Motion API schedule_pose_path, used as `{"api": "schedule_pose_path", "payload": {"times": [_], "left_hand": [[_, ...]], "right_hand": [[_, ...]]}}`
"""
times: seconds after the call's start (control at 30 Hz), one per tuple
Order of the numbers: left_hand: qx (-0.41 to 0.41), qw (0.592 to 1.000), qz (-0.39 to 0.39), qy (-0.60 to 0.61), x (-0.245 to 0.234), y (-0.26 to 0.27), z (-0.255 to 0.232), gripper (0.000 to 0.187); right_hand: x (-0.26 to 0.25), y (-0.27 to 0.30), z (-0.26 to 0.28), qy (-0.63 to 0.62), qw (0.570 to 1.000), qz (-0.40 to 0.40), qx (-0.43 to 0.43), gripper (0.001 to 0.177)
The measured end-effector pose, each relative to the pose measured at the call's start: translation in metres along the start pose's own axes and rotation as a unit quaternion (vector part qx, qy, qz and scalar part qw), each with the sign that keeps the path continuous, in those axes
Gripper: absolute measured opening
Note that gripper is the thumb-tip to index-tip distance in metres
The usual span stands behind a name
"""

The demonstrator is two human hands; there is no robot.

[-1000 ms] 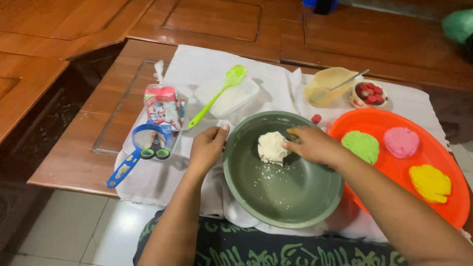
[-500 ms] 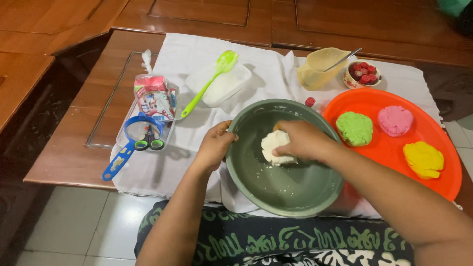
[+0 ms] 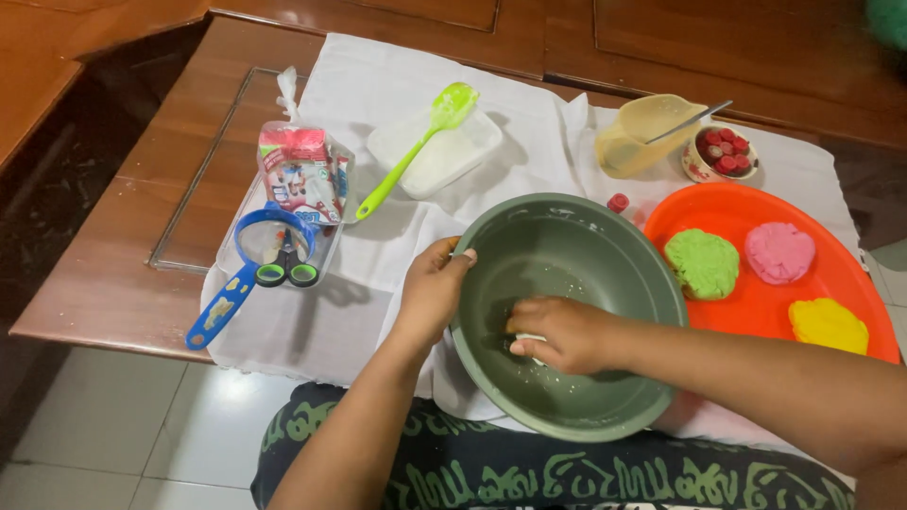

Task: The person kneads green dough in a green bowl, then transfers it to an orange plate. They knead white dough in the same bowl, add red food coloring, and knead it again. The person also moves pink and yellow dough balls onto the orange plate.

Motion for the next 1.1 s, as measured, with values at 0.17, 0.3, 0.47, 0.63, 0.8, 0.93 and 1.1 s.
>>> {"api": "schedule_pose_path", "payload": {"times": [0.17, 0.3, 0.47, 0.63, 0.8, 0.93, 1.1], "left_hand": [[-0.017, 0.999, -0.011, 0.048, 0.0, -0.022, 0.027, 0.034], [-0.031, 0.998, -0.015, 0.058, 0.005, -0.017, 0.014, 0.033], [-0.027, 0.998, -0.025, 0.055, 0.006, -0.018, 0.009, 0.032], [-0.028, 0.998, -0.037, 0.044, 0.003, -0.022, 0.021, 0.031], [0.005, 1.0, -0.019, -0.008, 0.002, -0.034, 0.039, 0.033], [0.017, 0.999, -0.028, -0.011, 0.002, -0.016, 0.025, 0.032], [0.042, 0.998, -0.055, 0.0, 0.0, -0.006, 0.017, 0.03]], "right_hand": [[0.008, -0.014, -0.008, 0.066, 0.993, -0.046, -0.089, 0.031], [0.009, -0.032, -0.004, 0.105, 0.991, -0.043, -0.067, 0.035], [-0.007, -0.058, 0.004, 0.095, 0.993, 0.005, -0.065, 0.038], [-0.017, -0.064, 0.015, 0.085, 0.996, -0.007, 0.012, 0.043], [-0.028, -0.07, 0.02, 0.068, 0.961, -0.114, 0.244, 0.07], [-0.046, -0.047, 0.018, -0.075, 0.928, -0.086, 0.355, 0.074], [-0.054, -0.016, 0.04, -0.046, 0.967, -0.08, 0.239, 0.04]]}}
Point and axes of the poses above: each hand's wrist, its own y-axis away from the middle knuckle, its own x-axis out of the palm, z = x × y, the point moved 1 cm from there along -y, towards the middle knuckle, and after that the axes turned 1 degree about -y, right-handed, at the moved point
